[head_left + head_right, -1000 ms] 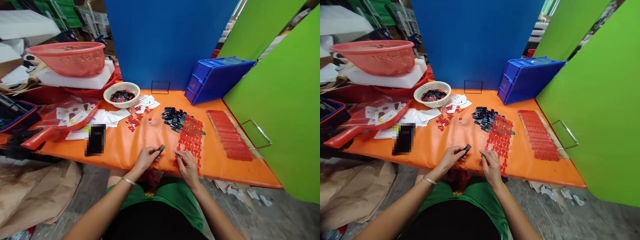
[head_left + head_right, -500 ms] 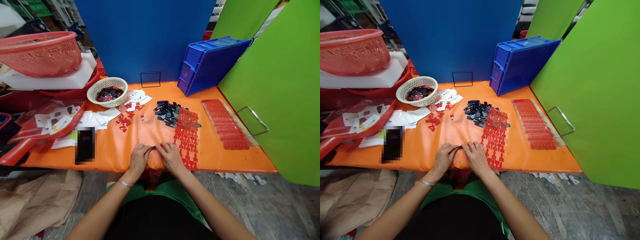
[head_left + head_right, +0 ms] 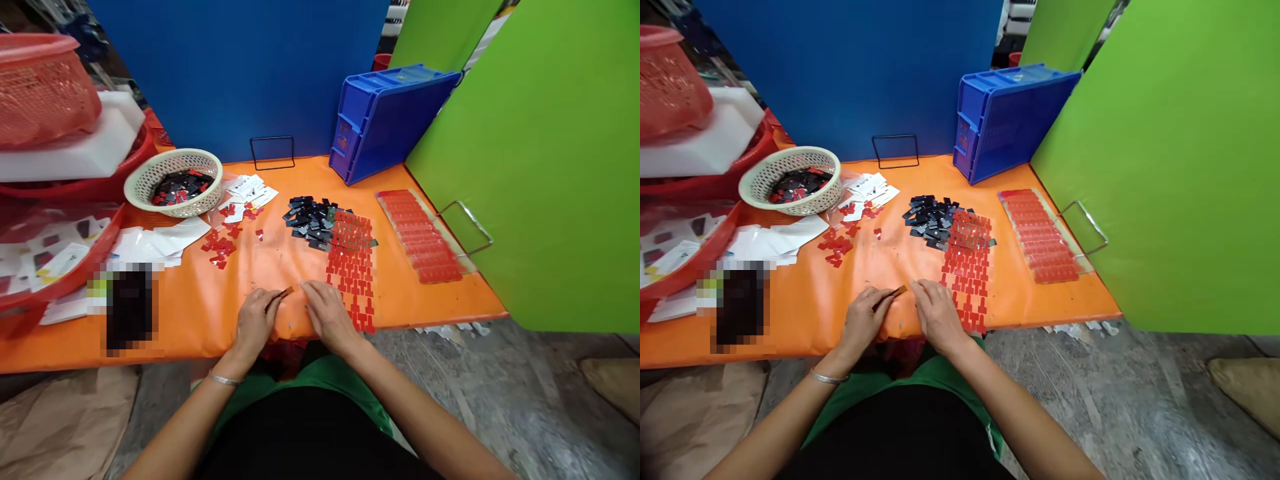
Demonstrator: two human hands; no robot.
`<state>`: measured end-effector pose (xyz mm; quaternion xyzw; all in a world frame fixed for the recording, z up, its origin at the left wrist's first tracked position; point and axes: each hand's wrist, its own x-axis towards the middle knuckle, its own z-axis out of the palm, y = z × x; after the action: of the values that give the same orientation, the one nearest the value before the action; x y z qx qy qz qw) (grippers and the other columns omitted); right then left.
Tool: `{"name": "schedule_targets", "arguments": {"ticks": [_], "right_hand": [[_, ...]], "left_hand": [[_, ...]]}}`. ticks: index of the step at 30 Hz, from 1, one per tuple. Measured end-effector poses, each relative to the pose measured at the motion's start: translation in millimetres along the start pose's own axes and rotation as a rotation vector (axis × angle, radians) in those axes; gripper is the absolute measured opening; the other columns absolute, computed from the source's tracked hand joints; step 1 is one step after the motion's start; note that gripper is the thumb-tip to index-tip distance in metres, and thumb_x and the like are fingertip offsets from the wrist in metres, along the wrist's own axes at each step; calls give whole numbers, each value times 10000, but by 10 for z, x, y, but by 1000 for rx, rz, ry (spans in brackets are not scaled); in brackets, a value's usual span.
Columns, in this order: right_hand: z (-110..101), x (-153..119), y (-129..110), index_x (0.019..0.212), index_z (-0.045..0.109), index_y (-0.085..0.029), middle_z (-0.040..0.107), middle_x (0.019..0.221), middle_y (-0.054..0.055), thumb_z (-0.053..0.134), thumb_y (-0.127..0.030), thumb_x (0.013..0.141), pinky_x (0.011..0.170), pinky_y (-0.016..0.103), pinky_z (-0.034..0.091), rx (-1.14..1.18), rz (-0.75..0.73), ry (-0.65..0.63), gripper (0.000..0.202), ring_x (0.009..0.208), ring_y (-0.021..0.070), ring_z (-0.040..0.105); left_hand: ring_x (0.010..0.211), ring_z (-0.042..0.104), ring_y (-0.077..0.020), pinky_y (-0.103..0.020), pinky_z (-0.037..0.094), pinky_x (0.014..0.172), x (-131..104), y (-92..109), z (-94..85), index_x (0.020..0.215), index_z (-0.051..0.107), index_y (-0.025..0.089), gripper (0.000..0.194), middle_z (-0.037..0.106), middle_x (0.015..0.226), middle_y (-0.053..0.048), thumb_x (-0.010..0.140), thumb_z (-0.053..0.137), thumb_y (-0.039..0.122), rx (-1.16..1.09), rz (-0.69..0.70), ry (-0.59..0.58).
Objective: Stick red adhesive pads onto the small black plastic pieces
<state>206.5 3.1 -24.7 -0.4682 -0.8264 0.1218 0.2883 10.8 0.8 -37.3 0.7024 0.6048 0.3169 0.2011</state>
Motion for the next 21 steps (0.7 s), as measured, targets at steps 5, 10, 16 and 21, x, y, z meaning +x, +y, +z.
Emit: {"name": "schedule_targets", "arguments": {"ticks": [5, 10, 16, 21], "right_hand": [[-527, -259, 396, 870, 580, -202, 595, 840, 62, 489, -222, 859, 719, 339, 472, 189, 378, 165, 94, 792, 200, 567], [-695, -451, 740, 738, 560, -196, 572, 734, 33, 514, -229, 798, 629, 295, 445, 182, 536, 127, 82, 661, 170, 545], [-523, -231, 830, 720, 559, -191, 564, 743, 51, 477, -173, 793, 676, 310, 436, 62, 462, 117, 111, 702, 187, 540], [-479, -87, 858, 738, 585, -188, 572, 763, 52, 494, -149, 792, 694, 307, 440, 39, 417, 84, 113, 721, 187, 542]], "left_hand": [[837, 640, -192, -320, 487, 783, 67, 134, -100, 962, 611, 179, 222, 679, 902, -58, 848, 531, 353, -378, -286, -58], [712, 665, -170, -338, 529, 749, 131, 390, 37, 983, 512, 148, 358, 707, 810, -65, 782, 608, 428, -904, -526, -213], [719, 678, -144, -292, 547, 745, 283, 747, 273, 948, 566, 116, 262, 712, 862, -99, 792, 645, 311, -1134, -665, -345], [646, 669, -111, -255, 556, 702, 411, 867, 389, 877, 557, 107, 87, 703, 816, -93, 856, 579, 189, -1163, -758, -342]]}}
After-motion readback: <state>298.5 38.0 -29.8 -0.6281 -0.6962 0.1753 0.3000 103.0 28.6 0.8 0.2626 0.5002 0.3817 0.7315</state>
